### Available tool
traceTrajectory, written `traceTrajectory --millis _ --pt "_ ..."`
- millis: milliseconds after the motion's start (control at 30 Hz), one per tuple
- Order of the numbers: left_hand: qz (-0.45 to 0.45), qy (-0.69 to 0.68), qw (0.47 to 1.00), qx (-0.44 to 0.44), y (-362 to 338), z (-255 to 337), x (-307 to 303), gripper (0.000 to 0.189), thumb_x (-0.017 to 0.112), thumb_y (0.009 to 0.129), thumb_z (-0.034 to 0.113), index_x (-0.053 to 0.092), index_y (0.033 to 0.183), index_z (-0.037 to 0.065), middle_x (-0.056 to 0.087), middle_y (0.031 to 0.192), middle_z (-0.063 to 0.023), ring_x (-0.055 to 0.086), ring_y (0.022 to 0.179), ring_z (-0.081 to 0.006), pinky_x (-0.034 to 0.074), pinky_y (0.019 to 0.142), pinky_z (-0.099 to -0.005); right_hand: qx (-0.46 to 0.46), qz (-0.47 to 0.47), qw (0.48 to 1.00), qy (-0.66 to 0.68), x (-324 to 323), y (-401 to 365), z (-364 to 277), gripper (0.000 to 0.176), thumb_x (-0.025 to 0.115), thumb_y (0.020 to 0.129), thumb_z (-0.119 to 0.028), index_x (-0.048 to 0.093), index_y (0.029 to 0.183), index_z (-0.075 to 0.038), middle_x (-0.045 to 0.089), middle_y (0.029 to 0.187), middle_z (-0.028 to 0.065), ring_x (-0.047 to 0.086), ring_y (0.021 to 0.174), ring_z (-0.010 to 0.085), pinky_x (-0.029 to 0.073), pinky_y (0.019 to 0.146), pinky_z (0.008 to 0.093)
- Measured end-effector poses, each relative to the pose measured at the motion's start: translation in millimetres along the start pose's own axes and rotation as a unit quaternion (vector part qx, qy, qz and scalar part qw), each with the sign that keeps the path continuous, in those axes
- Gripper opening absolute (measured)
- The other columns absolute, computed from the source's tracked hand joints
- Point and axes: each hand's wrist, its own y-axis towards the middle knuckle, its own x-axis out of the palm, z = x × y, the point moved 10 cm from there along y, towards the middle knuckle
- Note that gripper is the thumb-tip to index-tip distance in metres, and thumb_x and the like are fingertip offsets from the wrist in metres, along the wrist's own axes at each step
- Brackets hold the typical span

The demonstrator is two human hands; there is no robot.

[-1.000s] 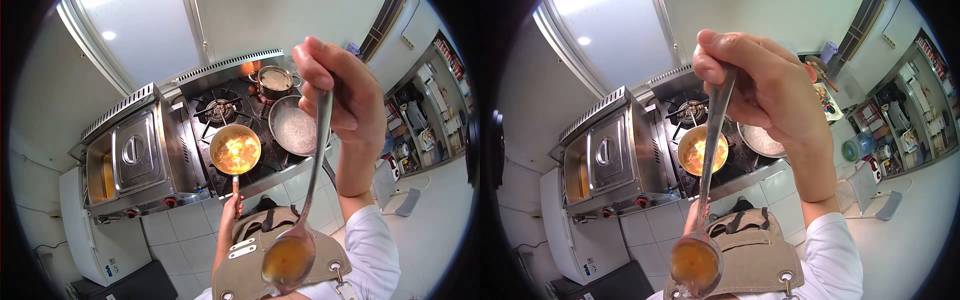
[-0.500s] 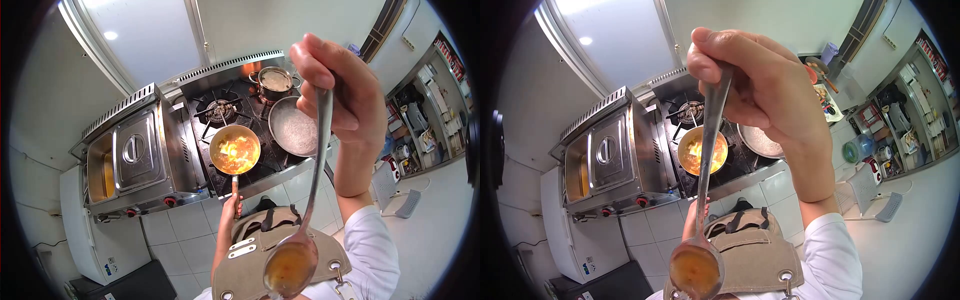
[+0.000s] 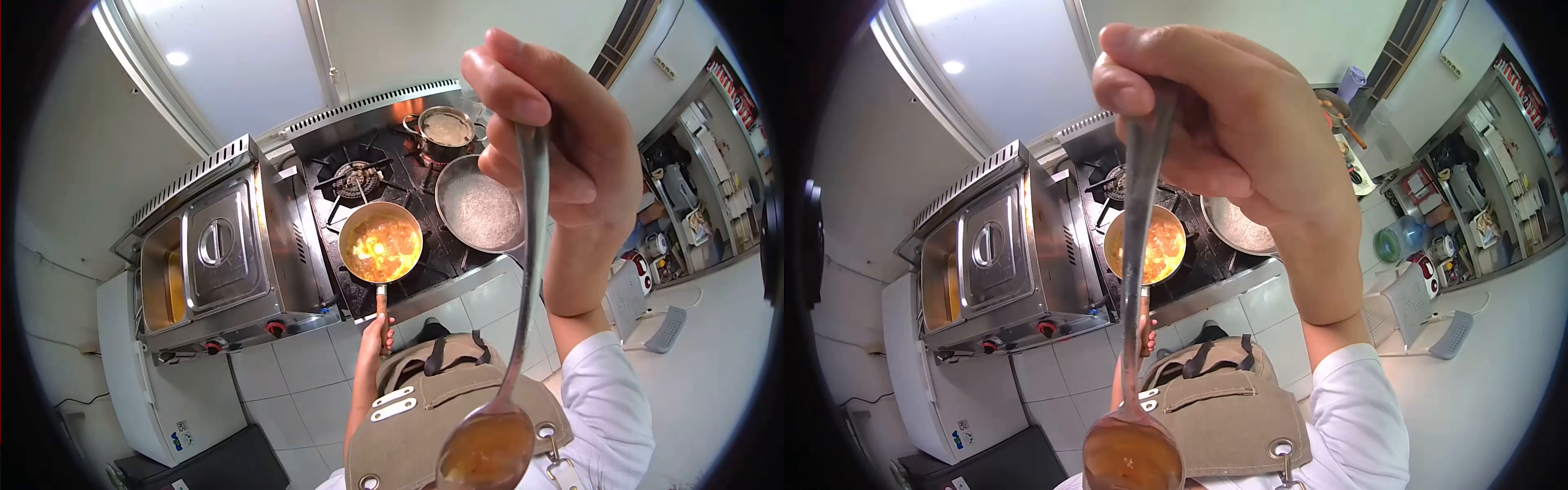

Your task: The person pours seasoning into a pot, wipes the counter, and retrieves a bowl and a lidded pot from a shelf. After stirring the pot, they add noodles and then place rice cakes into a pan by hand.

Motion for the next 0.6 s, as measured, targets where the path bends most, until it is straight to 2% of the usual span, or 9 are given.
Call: traceTrajectory --millis 67,133,600 --pt "0.002 0.003 1.0 0.009 -1 2 2 0.037 0.044 0.093 0.04 0.054 0.1 0.005 0.045 0.063 0.0018 0.039 0.048 -0.0068 0.032 0.043 -0.0207 -0.005 0.052 0.999 -0.01 -3 -2 -6 0.034 0.023 0.099 -0.021 0.038 0.073 -0.006 0.041 0.067 -0.0018 0.03 0.028 0.0045 0.026 0.031 0.0198" --pt "-0.006 -0.006 1.0 0.01 0 0 1 0.037 0.044 0.093 0.04 0.054 0.1 0.006 0.045 0.063 0.002 0.04 0.048 -0.0068 0.032 0.043 -0.0207 0.003 0.066 0.998 -0.003 -3 -3 -5 0.035 0.023 0.099 -0.022 0.04 0.073 -0.005 0.043 0.067 -0.0002 0.032 0.03 0.0048 0.027 0.032 0.0194" --pt "-0.002 0.022 1.0 0.001 -9 10 6 0.039 0.044 0.091 0.043 0.054 0.099 0.006 0.047 0.063 0.0026 0.041 0.047 -0.0058 0.03 0.041 -0.0195 0.006 0.05 0.998 0.043 0 -5 -10 0.04 0.027 0.097 -0.03 0.05 0.08 -0.003 0.056 0.07 0.0117 0.047 0.038 0.0071 0.039 0.034 0.0164"
